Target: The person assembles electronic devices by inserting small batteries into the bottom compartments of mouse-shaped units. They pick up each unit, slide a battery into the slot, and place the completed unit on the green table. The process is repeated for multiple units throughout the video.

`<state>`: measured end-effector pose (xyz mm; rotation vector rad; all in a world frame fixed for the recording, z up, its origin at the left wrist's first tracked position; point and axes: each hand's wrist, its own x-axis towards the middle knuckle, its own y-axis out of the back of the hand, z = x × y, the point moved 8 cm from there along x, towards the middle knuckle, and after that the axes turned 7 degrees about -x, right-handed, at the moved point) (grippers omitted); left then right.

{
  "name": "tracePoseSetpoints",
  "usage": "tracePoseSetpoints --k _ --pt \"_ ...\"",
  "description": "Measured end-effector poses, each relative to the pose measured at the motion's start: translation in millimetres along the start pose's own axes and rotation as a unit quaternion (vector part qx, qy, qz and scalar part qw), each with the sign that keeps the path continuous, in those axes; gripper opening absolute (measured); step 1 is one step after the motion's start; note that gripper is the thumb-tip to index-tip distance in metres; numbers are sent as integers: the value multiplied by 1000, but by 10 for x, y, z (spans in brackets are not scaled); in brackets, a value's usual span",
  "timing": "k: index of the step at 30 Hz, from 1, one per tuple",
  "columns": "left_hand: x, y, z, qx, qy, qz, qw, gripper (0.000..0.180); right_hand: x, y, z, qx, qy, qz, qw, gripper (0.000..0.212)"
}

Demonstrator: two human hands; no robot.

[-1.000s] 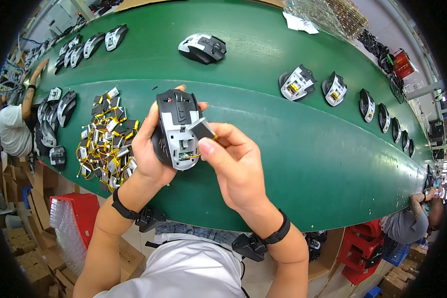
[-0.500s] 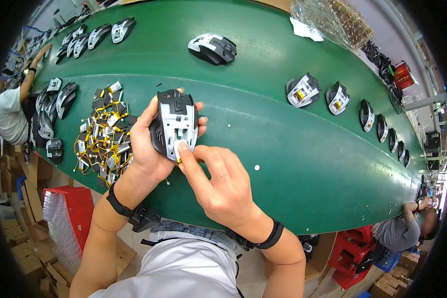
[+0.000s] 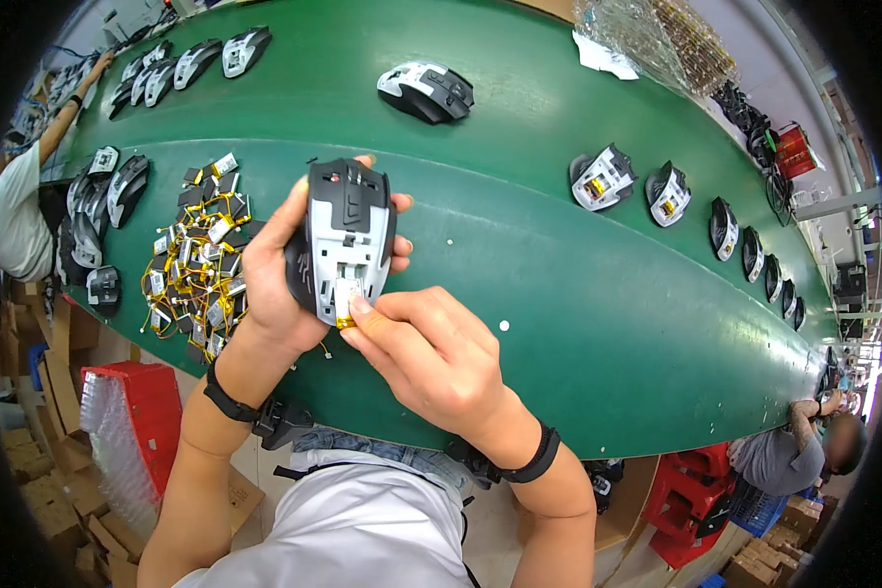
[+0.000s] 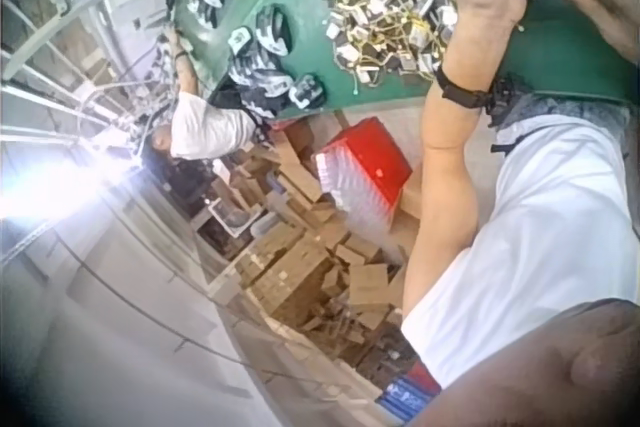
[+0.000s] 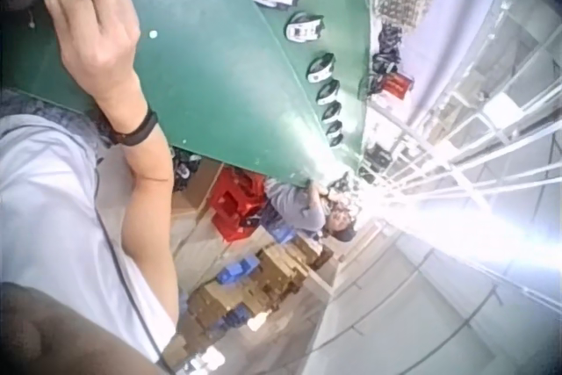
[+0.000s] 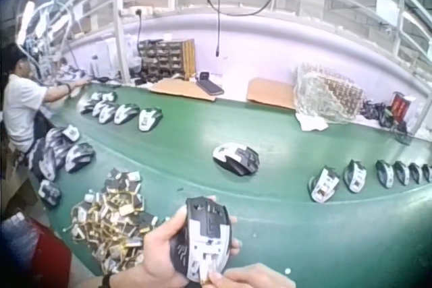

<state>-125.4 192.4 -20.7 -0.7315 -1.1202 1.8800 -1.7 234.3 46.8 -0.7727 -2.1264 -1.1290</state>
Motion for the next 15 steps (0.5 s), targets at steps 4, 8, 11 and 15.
tracePoseSetpoints --k 4,8,11,15 --pt "7 -4 -47 16 10 -10 1000 54 -29 14 15 -23 -29 2 999 23" --pt "-6 23 -194 17 46 -7 999 54 14 65 111 -9 -66 1 998 20" --pt "-23 18 -189 69 18 -12 997 54 -7 42 253 52 -118 -36 991 20" --pt "-11 -27 -155 100 2 -6 995 53 34 95 266 39 -151 -13 988 21"
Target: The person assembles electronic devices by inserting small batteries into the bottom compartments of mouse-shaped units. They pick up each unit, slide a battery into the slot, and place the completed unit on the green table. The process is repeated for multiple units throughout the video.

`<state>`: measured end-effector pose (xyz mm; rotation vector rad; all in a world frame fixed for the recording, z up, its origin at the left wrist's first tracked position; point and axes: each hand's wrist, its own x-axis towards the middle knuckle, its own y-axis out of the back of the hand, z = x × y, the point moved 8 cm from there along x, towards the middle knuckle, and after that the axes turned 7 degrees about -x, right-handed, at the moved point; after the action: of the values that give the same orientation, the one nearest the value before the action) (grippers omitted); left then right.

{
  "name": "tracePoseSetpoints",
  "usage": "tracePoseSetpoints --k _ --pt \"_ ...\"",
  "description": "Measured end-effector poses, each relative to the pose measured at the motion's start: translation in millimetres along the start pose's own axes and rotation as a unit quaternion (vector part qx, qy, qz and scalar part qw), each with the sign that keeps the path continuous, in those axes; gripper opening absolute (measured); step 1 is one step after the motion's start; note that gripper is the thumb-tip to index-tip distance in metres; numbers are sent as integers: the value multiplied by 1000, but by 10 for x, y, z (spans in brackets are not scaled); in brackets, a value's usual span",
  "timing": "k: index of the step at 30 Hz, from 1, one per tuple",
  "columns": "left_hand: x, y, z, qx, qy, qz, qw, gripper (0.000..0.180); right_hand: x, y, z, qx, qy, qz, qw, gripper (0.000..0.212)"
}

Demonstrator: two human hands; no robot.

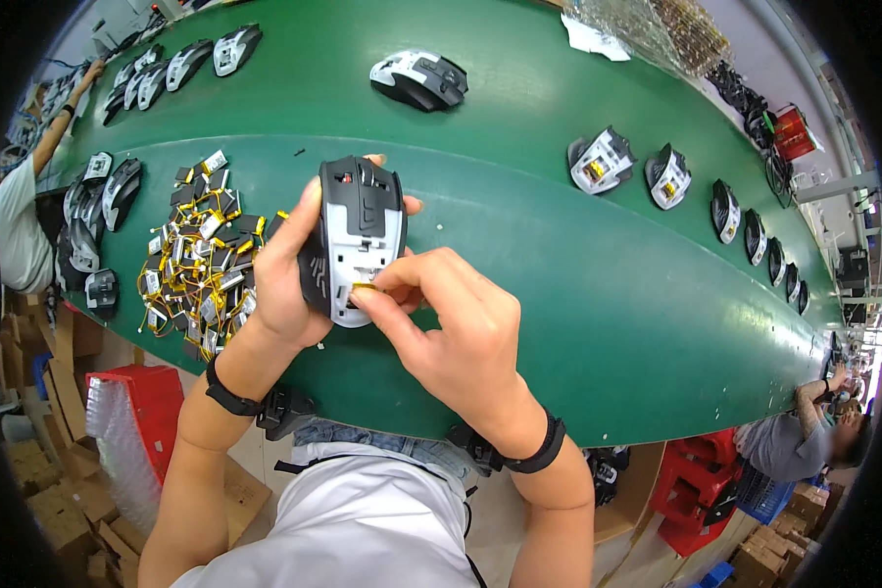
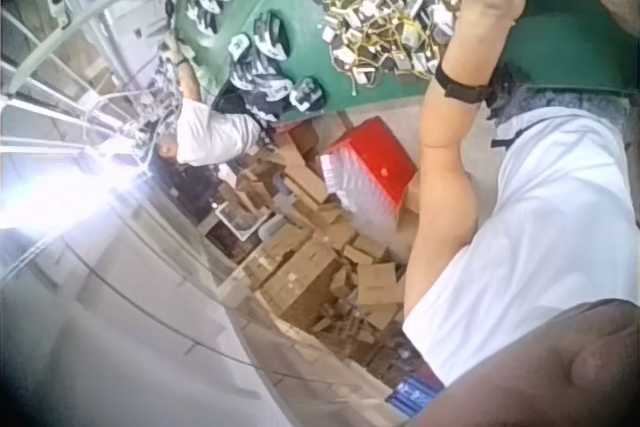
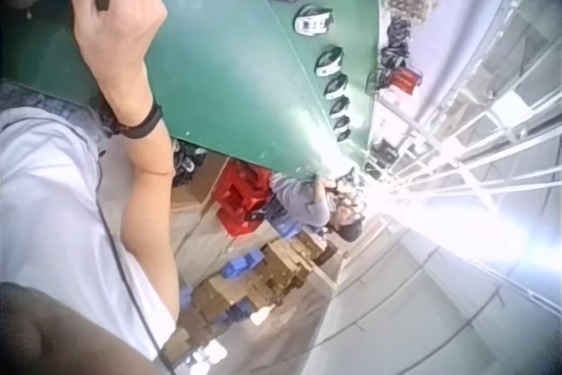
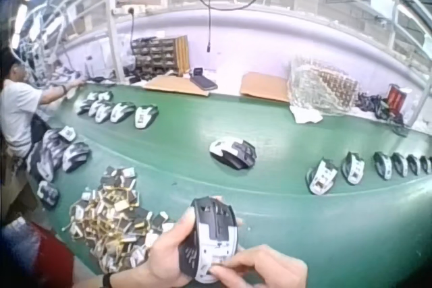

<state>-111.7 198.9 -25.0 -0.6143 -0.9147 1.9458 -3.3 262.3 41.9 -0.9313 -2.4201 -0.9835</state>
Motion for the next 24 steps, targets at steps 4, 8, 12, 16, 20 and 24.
tracePoseSetpoints --k 4,8,12,16,20,24 --pt "10 58 12 26 -14 22 999 51 -40 -58 55 -4 22 -2 1000 23" --pt "22 125 67 -81 -4 23 996 51 -9 -81 -63 -17 100 -19 995 26" --pt "37 176 51 -85 19 34 996 49 -6 -67 -185 -88 154 -39 983 22" --pt "9 149 19 -47 8 43 998 50 -37 -37 -166 -55 118 2 991 21" --pt "7 190 -85 -76 14 67 995 48 -94 -91 -148 -64 101 73 990 21" --pt "5 200 -72 -125 17 69 990 49 -130 -158 -167 -96 174 109 974 22"
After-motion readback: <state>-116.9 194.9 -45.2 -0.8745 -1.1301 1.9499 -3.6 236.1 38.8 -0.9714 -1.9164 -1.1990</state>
